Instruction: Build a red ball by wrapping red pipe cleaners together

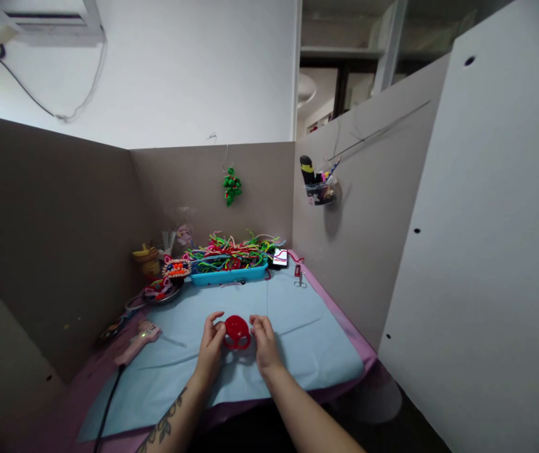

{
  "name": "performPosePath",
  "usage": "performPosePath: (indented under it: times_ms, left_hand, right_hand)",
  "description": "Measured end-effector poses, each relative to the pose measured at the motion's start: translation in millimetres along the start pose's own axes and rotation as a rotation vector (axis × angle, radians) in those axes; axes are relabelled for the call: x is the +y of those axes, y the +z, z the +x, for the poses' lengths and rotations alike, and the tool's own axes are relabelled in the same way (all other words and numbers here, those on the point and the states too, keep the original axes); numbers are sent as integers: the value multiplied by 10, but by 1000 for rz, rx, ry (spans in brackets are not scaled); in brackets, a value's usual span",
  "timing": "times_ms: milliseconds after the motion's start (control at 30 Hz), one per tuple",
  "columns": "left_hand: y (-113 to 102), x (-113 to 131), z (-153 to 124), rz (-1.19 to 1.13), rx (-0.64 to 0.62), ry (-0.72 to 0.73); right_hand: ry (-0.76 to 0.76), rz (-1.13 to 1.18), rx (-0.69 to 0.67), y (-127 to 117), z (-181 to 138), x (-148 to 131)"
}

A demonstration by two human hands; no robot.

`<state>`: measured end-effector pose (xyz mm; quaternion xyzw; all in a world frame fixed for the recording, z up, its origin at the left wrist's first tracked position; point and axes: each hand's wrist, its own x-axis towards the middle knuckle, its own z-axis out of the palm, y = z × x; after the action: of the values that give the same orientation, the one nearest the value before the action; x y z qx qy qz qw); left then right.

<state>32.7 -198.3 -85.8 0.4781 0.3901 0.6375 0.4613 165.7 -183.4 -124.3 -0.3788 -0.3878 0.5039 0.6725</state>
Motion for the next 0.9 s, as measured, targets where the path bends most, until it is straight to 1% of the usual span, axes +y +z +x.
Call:
performPosePath:
  times_ms: [67, 100, 300, 433, 533, 600, 667, 733, 833, 900]
  left_hand:
    - [-9, -21, 1, -9, 12, -8]
    - [-15, -31, 5, -13, 15, -9]
    - [-38, -57, 33, -73, -8, -28]
    - [-31, -88, 50, -68, -6, -21]
    - [-41, -138, 79, 19, 9, 42]
    - [-57, -164, 101, 99, 67, 91]
    - [-75, -172, 115, 186, 144, 115]
    - [-81, -159, 115, 259, 160, 111]
    - [-62, -125, 87, 346, 56, 111]
    - [-40, -106, 63, 388, -13, 122]
  right_hand:
    - [56, 87, 50, 22, -4, -25]
    - [70, 115, 50, 35, -6, -39]
    - [7, 37, -59, 90, -42, -93]
    - [75, 92, -138, 99, -81, -146]
    - [96, 131, -146, 100, -89, -176]
    - [104, 156, -119, 95, -75, -177]
    - [106, 188, -64, 83, -48, -165]
    - [106, 231, 11, 69, -15, -146]
    - [109, 276, 92, 54, 20, -120]
    - [103, 284, 97, 52, 25, -110]
